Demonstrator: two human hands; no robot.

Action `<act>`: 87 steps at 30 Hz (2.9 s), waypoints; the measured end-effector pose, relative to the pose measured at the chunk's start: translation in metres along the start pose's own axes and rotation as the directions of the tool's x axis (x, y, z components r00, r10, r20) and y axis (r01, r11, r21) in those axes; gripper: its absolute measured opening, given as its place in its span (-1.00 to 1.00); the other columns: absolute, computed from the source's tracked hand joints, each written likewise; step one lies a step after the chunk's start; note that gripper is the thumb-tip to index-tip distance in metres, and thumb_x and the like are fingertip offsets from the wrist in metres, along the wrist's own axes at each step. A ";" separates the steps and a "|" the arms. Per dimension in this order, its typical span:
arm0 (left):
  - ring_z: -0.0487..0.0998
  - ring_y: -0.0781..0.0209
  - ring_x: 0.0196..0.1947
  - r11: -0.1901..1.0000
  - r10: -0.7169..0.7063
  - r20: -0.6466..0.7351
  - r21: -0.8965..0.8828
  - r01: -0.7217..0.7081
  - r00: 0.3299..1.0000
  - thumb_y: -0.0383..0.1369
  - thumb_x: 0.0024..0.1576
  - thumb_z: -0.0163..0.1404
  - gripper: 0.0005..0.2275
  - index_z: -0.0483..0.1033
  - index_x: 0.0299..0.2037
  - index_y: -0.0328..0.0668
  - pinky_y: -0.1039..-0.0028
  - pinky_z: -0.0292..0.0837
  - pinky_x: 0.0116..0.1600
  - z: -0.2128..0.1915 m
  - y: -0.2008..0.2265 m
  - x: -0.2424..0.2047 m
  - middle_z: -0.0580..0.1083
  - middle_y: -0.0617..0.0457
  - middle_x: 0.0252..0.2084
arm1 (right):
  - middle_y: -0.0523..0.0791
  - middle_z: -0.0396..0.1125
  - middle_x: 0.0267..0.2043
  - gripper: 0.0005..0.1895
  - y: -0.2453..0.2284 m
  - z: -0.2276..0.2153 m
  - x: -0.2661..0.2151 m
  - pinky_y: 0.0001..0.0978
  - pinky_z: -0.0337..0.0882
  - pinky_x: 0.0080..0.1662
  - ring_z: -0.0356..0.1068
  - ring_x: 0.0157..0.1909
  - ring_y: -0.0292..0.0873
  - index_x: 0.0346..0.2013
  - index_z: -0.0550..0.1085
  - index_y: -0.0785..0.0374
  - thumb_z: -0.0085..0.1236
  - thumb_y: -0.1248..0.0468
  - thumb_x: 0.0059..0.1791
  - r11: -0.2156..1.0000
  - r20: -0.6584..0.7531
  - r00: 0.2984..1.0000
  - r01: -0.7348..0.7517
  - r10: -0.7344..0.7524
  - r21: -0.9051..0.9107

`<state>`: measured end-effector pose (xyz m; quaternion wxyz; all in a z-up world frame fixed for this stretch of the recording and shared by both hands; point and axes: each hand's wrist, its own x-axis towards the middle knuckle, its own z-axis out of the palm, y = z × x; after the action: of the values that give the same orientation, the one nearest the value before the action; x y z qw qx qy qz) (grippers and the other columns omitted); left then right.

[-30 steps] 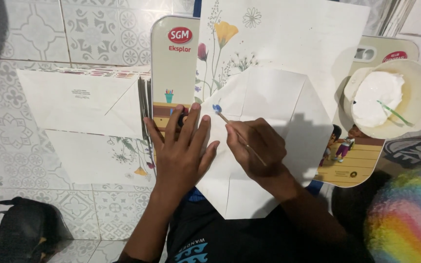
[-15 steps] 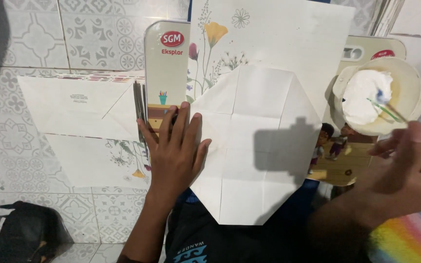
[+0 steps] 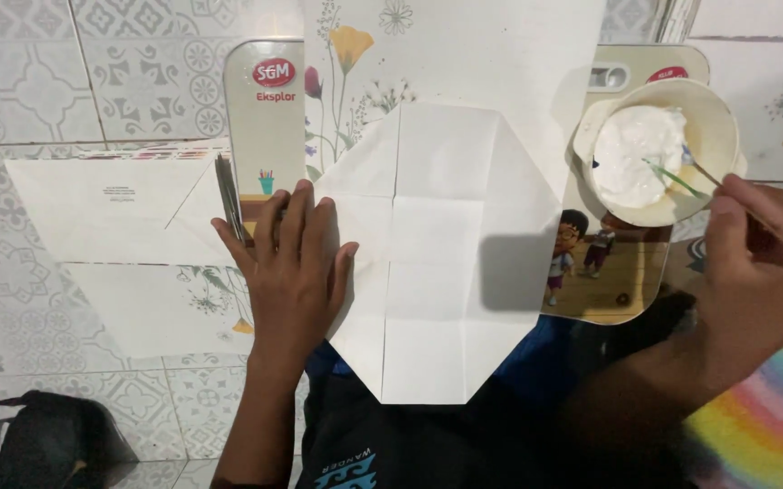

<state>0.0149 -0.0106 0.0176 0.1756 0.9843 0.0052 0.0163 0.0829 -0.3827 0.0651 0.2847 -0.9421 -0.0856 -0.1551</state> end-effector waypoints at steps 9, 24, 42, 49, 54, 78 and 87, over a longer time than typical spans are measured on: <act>0.25 -0.25 0.34 0.999 0.021 0.052 0.026 -0.022 0.998 -0.18 0.18 0.15 -0.34 0.21 0.37 -0.49 -0.52 -0.43 0.37 -0.006 -0.005 0.008 0.31 -0.26 0.27 | 0.16 0.56 -0.17 -0.78 0.016 0.015 0.011 -0.28 0.22 -0.21 0.18 -0.36 -0.11 -0.03 0.73 0.64 0.47 0.64 0.02 0.949 0.041 0.976 0.217 -0.213 -0.230; 0.30 -0.18 0.07 0.982 0.045 0.196 -0.190 -0.007 0.980 -0.10 0.05 0.26 -0.31 0.33 0.33 -0.30 -0.37 -0.53 0.44 -0.026 -0.019 0.037 0.22 -0.20 0.03 | 0.18 0.54 -0.06 -0.86 0.022 0.010 0.007 -0.32 0.25 -0.33 0.24 -0.29 -0.07 -0.05 0.62 0.58 0.44 0.68 0.15 0.962 0.113 0.976 0.204 -0.185 -0.182; 0.23 -0.15 0.12 0.950 0.018 0.189 -0.308 0.042 0.982 -0.21 -0.18 0.42 -0.28 0.38 0.19 -0.25 -0.34 -0.54 0.45 -0.023 -0.026 0.044 0.23 -0.14 0.01 | 0.32 0.47 0.13 -0.60 -0.041 -0.014 0.022 0.02 0.44 0.12 0.38 0.03 0.18 0.17 0.51 0.67 0.39 0.71 0.06 0.932 0.337 0.892 0.350 -0.301 -0.095; 0.21 -0.14 0.14 0.938 0.017 0.158 -0.345 0.039 0.987 -0.14 -0.15 0.40 -0.33 0.38 0.13 -0.24 -0.33 -0.52 0.43 -0.021 -0.027 0.043 0.25 -0.14 0.00 | 0.43 0.14 0.30 -0.42 -0.098 0.075 0.049 0.22 0.26 0.38 0.22 0.33 0.42 0.32 0.10 0.62 -0.20 0.51 -0.02 0.980 0.455 0.870 0.198 -0.189 0.028; 0.24 -0.09 0.13 0.941 0.009 0.128 -0.338 0.035 0.992 -0.16 -0.21 0.44 -0.33 0.40 0.08 -0.18 -0.35 -0.47 0.45 -0.019 -0.031 0.041 0.28 -0.07 -0.02 | 0.06 0.32 -0.39 -0.49 -0.095 0.097 0.061 -0.53 0.43 -0.38 0.30 -0.44 -0.11 0.22 0.33 0.83 -0.08 0.73 -0.06 0.836 0.375 0.827 0.512 -0.418 -0.198; 0.31 -0.07 0.03 0.951 0.145 0.062 -0.284 -0.122 0.987 -0.29 0.12 0.22 -0.76 0.56 -0.08 -0.21 -0.48 -0.54 0.41 -0.020 -0.046 0.045 0.37 -0.01 -0.07 | 0.27 0.36 0.19 -0.06 -0.084 0.056 0.080 -0.08 0.49 0.05 0.44 0.09 0.19 0.46 0.12 0.45 0.25 0.53 -0.20 0.992 0.763 0.636 0.104 -0.117 0.066; 0.30 -0.09 0.02 0.958 0.043 0.067 -0.287 -0.022 0.997 -0.36 0.15 0.20 -0.78 0.54 -0.07 -0.26 -0.43 -0.51 0.44 -0.021 -0.040 0.039 0.32 -0.03 -0.11 | 0.12 0.37 0.02 0.11 -0.073 0.041 0.061 -0.12 0.59 -0.25 0.51 -0.21 0.04 0.52 -0.07 0.28 0.34 0.38 -0.23 0.999 0.857 0.513 -0.015 0.049 -0.048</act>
<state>0.0527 0.0349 0.0248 0.3156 0.9485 -0.0197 -0.0161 0.1314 -0.2952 0.0910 0.1919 -0.9023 -0.1946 0.3333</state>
